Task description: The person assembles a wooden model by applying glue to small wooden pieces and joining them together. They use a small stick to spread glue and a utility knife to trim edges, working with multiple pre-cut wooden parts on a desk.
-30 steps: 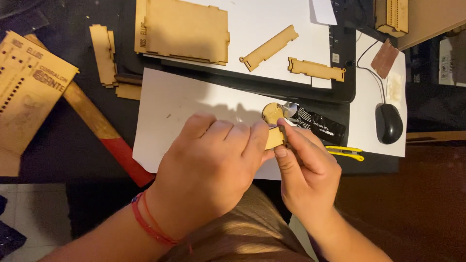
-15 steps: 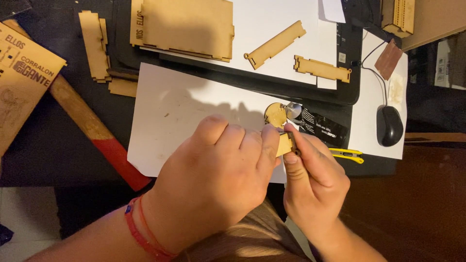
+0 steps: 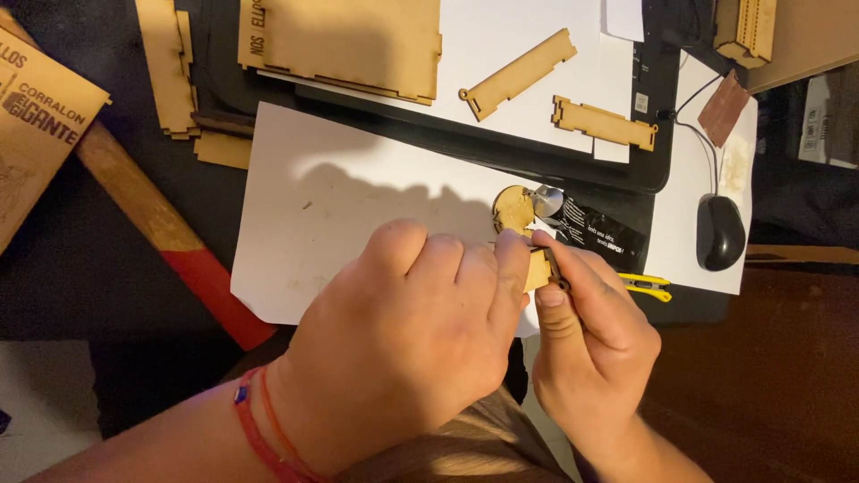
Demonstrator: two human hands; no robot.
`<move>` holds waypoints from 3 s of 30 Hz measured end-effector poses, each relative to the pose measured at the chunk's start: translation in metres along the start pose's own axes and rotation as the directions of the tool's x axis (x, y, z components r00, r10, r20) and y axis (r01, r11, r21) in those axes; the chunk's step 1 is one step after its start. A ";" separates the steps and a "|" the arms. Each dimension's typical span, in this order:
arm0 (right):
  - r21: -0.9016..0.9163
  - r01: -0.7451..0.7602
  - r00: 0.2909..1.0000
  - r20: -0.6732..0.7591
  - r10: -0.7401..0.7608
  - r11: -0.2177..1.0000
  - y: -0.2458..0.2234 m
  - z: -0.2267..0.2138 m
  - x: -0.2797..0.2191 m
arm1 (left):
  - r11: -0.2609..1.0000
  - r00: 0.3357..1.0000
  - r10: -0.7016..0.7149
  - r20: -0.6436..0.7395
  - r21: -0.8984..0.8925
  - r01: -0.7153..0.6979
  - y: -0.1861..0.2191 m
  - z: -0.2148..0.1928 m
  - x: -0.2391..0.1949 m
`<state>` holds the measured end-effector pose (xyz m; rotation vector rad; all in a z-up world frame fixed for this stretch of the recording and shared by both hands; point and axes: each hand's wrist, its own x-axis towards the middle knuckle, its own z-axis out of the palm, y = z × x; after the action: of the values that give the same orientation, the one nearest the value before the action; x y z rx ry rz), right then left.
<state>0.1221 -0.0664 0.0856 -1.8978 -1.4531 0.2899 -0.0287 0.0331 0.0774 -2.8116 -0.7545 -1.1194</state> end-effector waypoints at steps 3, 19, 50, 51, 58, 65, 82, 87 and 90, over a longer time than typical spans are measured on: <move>-0.006 0.018 1.000 -0.008 -0.018 1.000 0.001 0.000 0.000 | 0.999 0.999 -0.035 -0.018 0.036 0.036 0.004 -0.001 0.002; 0.102 -0.104 0.994 -0.006 0.105 0.989 0.006 -0.001 0.002 | 0.999 1.000 -0.016 0.019 0.050 0.015 -0.001 -0.001 0.000; 0.046 0.038 0.999 0.014 -0.039 0.998 0.011 -0.003 -0.007 | 0.990 0.994 -0.110 0.014 0.092 0.108 0.012 -0.002 0.000; 0.044 0.037 0.999 0.015 -0.038 0.998 0.010 -0.003 -0.008 | 0.990 0.994 -0.107 0.016 0.094 0.105 0.012 -0.001 0.000; 0.052 -0.032 0.999 0.032 0.030 0.998 -0.006 -0.005 -0.007 | 0.990 0.990 -0.127 0.058 0.070 0.123 0.015 0.000 0.000; 0.029 -0.018 0.997 0.081 0.016 0.999 -0.006 -0.008 -0.011 | 0.989 0.990 -0.144 -0.002 0.025 0.144 0.018 0.002 -0.002; 0.007 0.067 0.994 0.083 -0.068 0.998 -0.002 -0.009 -0.005 | 0.999 0.997 -0.040 0.067 0.010 0.040 0.013 0.003 -0.002; -0.075 0.133 0.986 0.106 -0.125 0.988 0.000 -0.013 -0.002 | 1.000 0.999 -0.013 0.034 0.015 0.012 0.012 0.002 -0.001; -0.053 0.129 0.989 0.077 -0.125 0.990 0.002 -0.010 -0.005 | 0.999 1.000 -0.011 0.029 0.034 0.010 0.013 0.001 0.000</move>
<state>0.1277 -0.0751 0.0908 -1.8473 -1.6403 0.2619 -0.0223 0.0218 0.0782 -2.8051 -0.7838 -1.0585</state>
